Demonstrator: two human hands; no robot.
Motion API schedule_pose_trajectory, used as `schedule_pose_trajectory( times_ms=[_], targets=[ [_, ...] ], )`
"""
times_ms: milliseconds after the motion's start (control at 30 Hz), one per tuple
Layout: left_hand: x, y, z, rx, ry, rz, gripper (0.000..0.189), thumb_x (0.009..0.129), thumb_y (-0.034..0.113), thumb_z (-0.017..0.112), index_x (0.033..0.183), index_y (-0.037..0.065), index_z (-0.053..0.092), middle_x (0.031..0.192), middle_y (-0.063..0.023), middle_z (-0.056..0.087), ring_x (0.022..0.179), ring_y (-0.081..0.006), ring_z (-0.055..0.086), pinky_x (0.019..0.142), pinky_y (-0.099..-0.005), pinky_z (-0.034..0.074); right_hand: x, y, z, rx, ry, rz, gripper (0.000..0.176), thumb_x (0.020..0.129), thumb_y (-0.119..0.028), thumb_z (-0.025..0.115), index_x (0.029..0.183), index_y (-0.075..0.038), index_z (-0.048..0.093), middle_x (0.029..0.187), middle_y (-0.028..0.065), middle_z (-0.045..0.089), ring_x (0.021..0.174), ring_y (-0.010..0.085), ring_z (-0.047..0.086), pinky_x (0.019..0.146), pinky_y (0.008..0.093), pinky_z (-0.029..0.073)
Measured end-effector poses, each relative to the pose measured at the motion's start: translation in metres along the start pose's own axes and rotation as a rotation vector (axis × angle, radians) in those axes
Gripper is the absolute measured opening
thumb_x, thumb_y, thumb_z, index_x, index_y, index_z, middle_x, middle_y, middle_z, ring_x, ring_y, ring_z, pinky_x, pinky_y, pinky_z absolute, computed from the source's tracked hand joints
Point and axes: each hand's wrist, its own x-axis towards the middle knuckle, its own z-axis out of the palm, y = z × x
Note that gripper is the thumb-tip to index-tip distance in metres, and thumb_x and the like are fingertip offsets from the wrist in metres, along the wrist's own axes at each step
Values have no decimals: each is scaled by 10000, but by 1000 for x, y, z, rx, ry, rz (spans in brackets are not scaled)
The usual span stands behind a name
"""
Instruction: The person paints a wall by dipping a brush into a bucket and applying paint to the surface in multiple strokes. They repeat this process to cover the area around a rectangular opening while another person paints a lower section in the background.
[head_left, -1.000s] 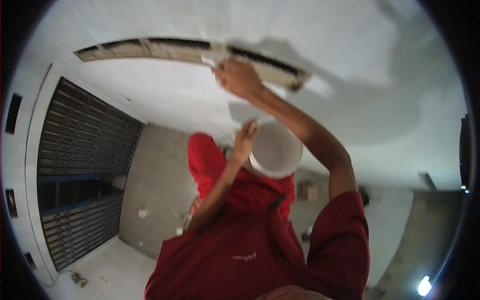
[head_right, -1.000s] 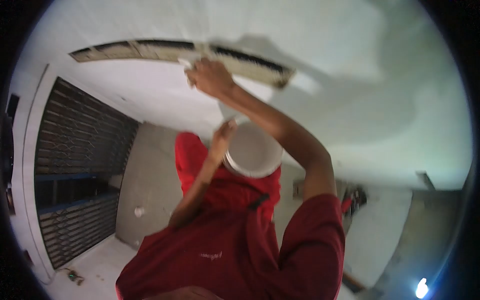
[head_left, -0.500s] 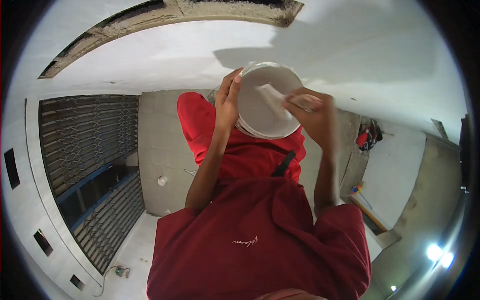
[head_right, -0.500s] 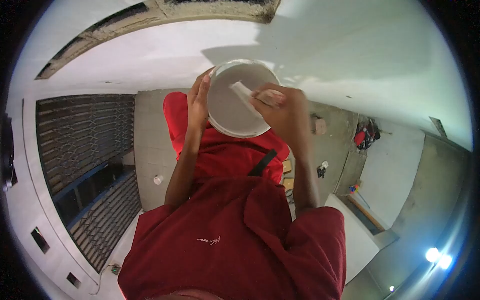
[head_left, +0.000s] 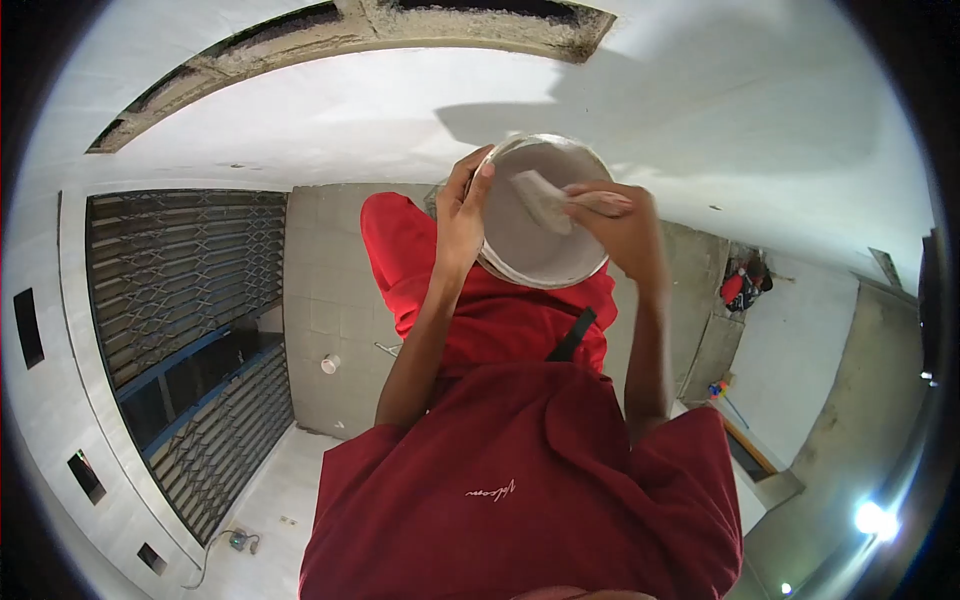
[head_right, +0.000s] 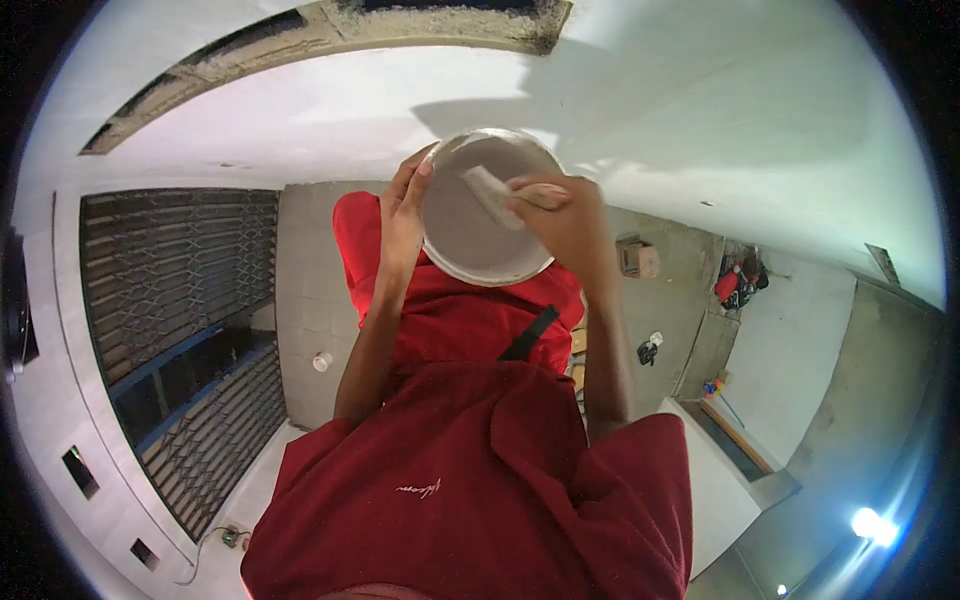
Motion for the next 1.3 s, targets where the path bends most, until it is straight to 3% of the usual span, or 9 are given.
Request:
schedule_pose_trajectory(
  times_ms=[200, 367, 467, 633, 700, 800, 900, 1033, 1300],
  targets=[
    [0, -5, 0, -54, 15, 17, 365, 967, 274, 536, 1183, -15, 588, 1156, -107, 617, 1074, -156, 540, 961, -280, 384, -36, 24, -53, 715, 242, 122, 299, 853, -108, 654, 1088, 73, 619, 938, 137, 674, 816, 203, 672, 751, 292, 560],
    [2, -14, 0, -109, 10, 31, 362, 956, 272, 559, 1204, 9, 581, 1154, -101, 618, 1081, -164, 542, 960, -279, 388, -42, 67, -52, 1358, 134, 87, 379, 924, -200, 558, 1209, 47, 525, 1159, 163, 608, 1071, 244, 592, 917, 387, 507],
    [-3, -17, 4, -92, -1, -21, 354, 939, 252, 590, 1219, 36, 577, 1146, -93, 622, 1066, -170, 553, 942, -285, 406, -22, 45, -44, 1538, 71, -2, 350, 940, -207, 540, 1218, 4, 530, 1125, 141, 620, 1004, 231, 609, 870, 371, 527],
    [-3, -10, 0, -41, 42, 116, 384, 890, 235, 662, 1194, 17, 575, 1117, -115, 626, 1070, -181, 567, 920, -298, 432, 42, -70, -29, 1075, 186, -267, 283, 904, -68, 562, 1180, -12, 534, 1015, 106, 616, 931, 225, 628, 859, 353, 541],
    [-3, -13, -2, -88, 46, 106, 379, 889, 226, 663, 1186, 8, 576, 1112, -120, 629, 1058, -183, 575, 911, -297, 439, 71, -134, -3, 822, 246, -591, 248, 867, -20, 601, 1112, 4, 576, 1007, 101, 622, 901, 222, 636, 841, 350, 549],
    [-2, -11, 0, -118, 34, 115, 357, 890, 214, 658, 1166, -1, 584, 1094, -126, 643, 1017, -191, 600, 892, -297, 456, 112, -212, 32, 190, 278, -898, 167, 850, -74, 687, 977, 31, 662, 875, 46, 675, 798, 95, 595, 717, 237, 479],
    [-2, -16, 0, -119, 37, 127, 352, 892, 215, 655, 1159, -2, 586, 1088, -128, 648, 1008, -194, 607, 889, -299, 461, 175, -259, 56, 66, 236, -1122, 195, 823, -132, 704, 954, 8, 668, 830, 106, 697, 699, 163, 660, 654, 298, 526],
    [-1, -22, -2, -119, 30, 157, 365, 898, 239, 643, 1168, 0, 581, 1102, -137, 644, 1032, -207, 608, 898, -301, 458, 217, -305, 48, -385, 426, -1238, 186, 792, -188, 680, 926, -60, 682, 755, 179, 670, 745, 371, 654, 672, 402, 526],
    [-1, -24, 0, -135, 32, 111, 357, 906, 210, 638, 1175, -17, 577, 1115, -100, 618, 1063, -158, 559, 922, -284, 428, 194, -316, 70, -937, 759, -1708, 230, 744, -97, 616, 967, -141, 648, 910, 70, 634, 773, 237, 619, 611, 323, 538]
  ],
)
